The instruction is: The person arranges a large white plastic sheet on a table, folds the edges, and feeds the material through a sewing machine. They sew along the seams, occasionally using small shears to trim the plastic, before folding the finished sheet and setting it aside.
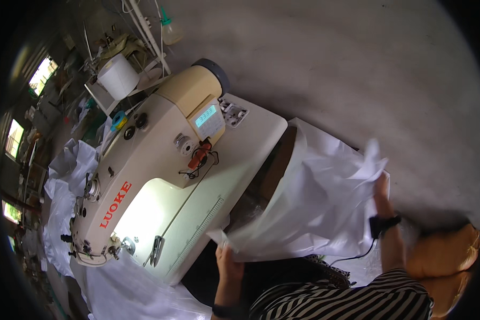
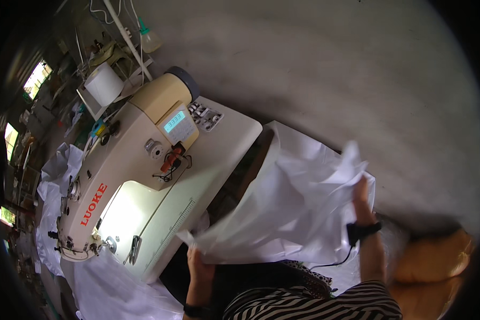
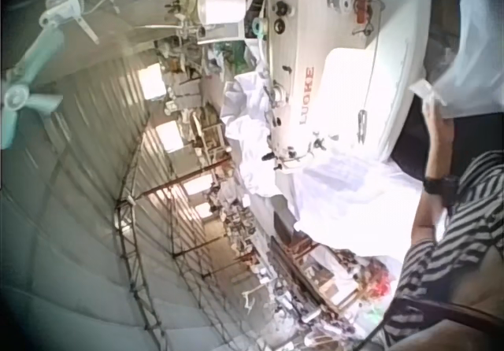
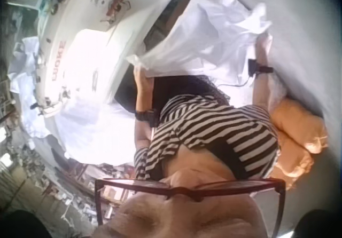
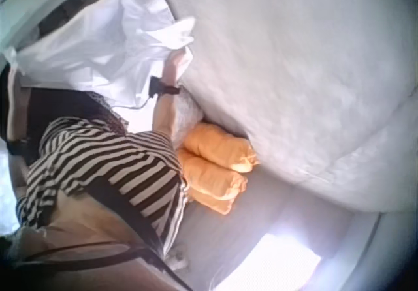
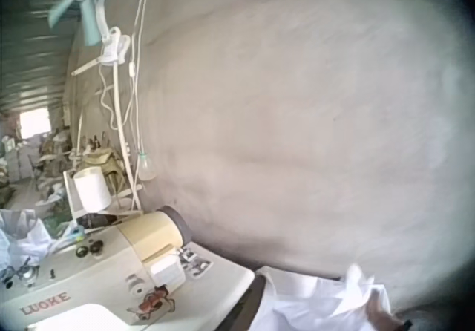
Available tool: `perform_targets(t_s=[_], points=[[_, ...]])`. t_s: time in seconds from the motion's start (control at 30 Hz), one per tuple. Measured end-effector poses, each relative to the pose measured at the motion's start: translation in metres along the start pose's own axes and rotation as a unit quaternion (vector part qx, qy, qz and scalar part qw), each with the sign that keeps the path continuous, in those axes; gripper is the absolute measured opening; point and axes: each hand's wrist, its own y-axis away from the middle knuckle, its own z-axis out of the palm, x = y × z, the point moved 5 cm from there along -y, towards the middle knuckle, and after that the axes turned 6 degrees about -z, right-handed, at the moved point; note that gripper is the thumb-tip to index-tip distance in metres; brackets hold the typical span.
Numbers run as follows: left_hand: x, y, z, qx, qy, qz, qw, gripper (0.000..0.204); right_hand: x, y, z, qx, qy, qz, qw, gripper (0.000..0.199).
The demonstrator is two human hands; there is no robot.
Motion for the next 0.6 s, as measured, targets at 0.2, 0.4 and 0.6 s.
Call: perform_targets(t_s=[0.2, 0.4, 0.6], points=[[0.005, 0.023, -0.062, 0.056, -0.216, -0.091, 0.971, 0.012, -0.12, -0.01, -0.178, 0.299, 0.274, -0.136, 0.904, 0.04], [-0.034, 0.046, -0.005, -0.25, -0.517, -0.291, 0.765, 0.058, -0.232, 0.143, 0.048, -0.244, 0.307, -0.302, 0.869, 0.096], [0.028, 0.098, -0.04, -0.29, -0.461, -0.413, 0.73, 0.025, -0.051, 0.05, -0.013, -0.161, 0.45, 0.062, 0.876, 0.073]])
